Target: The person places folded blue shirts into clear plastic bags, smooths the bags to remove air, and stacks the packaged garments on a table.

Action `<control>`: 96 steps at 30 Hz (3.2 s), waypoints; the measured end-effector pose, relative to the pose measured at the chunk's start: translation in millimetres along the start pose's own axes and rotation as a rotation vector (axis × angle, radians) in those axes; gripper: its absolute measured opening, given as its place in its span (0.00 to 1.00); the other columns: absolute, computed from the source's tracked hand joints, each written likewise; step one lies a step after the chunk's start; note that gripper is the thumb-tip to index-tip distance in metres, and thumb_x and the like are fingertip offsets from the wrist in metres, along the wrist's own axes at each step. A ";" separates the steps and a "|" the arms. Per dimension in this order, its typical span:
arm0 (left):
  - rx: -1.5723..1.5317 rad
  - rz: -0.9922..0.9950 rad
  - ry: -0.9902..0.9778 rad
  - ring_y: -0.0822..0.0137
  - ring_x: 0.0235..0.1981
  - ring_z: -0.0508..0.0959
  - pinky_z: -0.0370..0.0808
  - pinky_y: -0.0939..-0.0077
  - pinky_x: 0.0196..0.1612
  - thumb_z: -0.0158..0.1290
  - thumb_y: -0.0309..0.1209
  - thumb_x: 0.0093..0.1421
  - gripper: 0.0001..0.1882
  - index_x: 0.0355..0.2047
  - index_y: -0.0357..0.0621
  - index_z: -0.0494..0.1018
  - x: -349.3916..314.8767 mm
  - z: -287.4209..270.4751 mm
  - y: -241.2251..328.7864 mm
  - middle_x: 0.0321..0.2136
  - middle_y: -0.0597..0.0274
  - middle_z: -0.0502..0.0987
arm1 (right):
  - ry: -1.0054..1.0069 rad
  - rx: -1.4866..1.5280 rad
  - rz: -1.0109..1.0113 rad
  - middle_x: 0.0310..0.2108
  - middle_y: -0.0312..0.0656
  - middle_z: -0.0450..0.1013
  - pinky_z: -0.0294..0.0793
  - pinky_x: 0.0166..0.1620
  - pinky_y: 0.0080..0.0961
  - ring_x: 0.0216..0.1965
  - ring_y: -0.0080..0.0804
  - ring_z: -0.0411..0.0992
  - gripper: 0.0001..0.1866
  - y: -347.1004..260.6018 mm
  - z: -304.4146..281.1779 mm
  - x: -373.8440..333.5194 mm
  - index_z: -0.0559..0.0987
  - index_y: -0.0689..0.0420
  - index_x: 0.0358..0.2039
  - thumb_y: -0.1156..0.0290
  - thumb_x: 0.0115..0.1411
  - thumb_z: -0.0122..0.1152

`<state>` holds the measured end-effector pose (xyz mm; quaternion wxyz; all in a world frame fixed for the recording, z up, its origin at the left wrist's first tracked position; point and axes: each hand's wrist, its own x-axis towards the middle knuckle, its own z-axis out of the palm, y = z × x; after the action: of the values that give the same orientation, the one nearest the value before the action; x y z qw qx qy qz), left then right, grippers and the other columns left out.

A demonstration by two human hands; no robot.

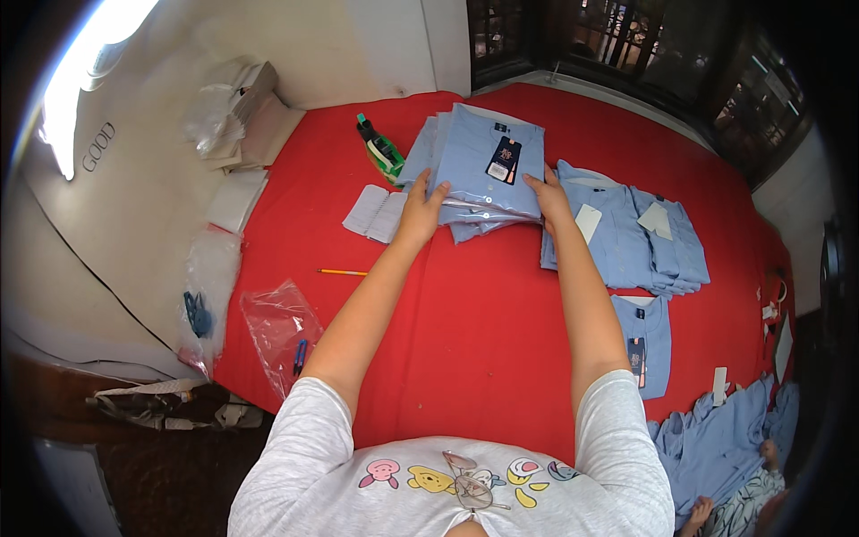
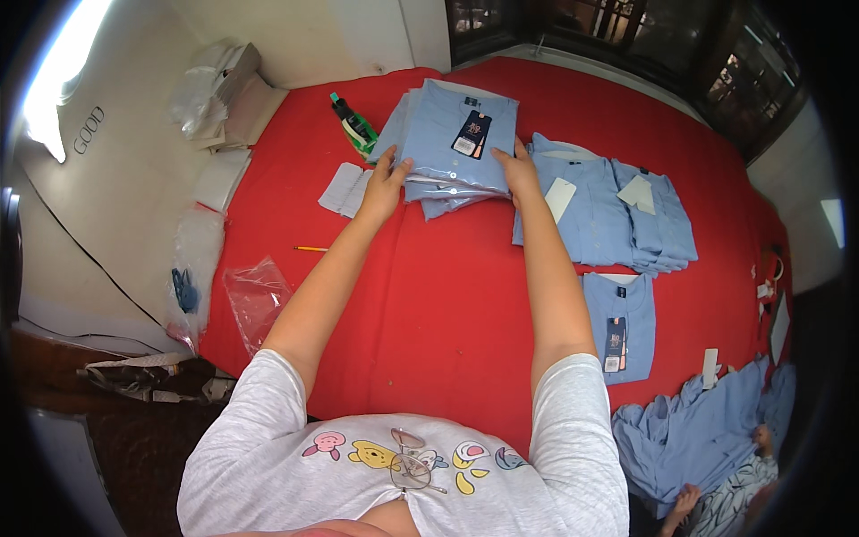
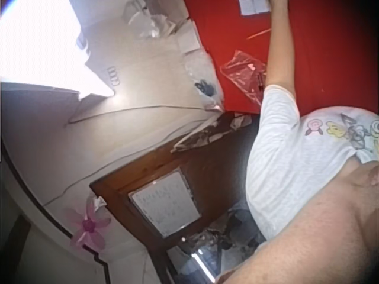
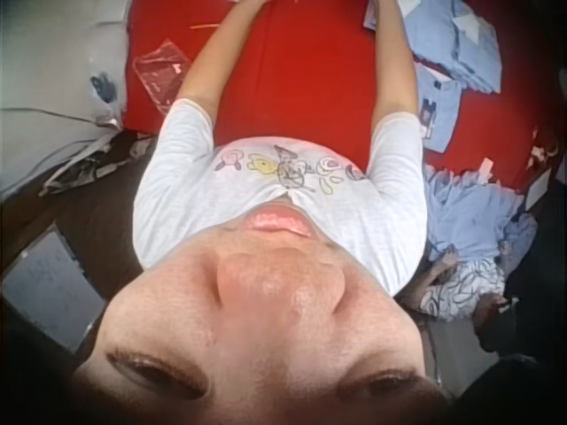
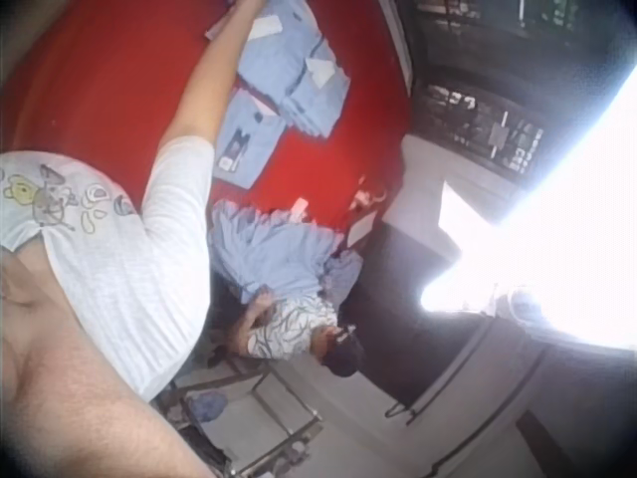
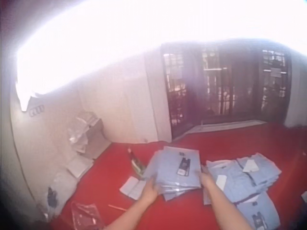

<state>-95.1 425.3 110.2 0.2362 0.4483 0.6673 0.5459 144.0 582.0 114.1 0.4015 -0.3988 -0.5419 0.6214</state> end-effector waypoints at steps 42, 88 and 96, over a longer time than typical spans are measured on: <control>-1.402 -0.279 0.298 0.56 0.58 0.81 0.77 0.59 0.64 0.64 0.32 0.65 0.32 0.66 0.33 0.68 -219.2 -315.8 -116.5 0.58 0.52 0.79 | 0.006 -1.099 -0.573 0.50 0.59 0.80 0.79 0.55 0.43 0.52 0.52 0.80 0.42 56.8 272.2 92.1 0.75 0.64 0.62 0.50 0.55 0.78; -1.252 -0.441 0.135 0.58 0.62 0.78 0.74 0.58 0.67 0.74 0.26 0.52 0.46 0.70 0.40 0.66 -294.2 -525.8 -274.4 0.63 0.58 0.77 | -0.425 -1.195 -0.665 0.50 0.52 0.79 0.81 0.52 0.43 0.51 0.49 0.79 0.36 105.6 847.6 40.3 0.86 0.62 0.44 0.43 0.45 0.80; -1.202 -0.372 0.232 0.54 0.59 0.80 0.76 0.54 0.65 0.69 0.23 0.54 0.42 0.69 0.38 0.66 -301.1 -521.8 -288.7 0.59 0.55 0.79 | -0.352 -1.211 -1.050 0.68 0.56 0.67 0.54 0.74 0.60 0.70 0.53 0.65 0.47 90.7 701.8 -21.2 0.72 0.56 0.68 0.48 0.52 0.78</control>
<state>-466.7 -102.8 -61.1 0.4635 0.0522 0.3328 0.8196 -507.6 306.1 91.6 0.2644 -0.1376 -0.9545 0.0055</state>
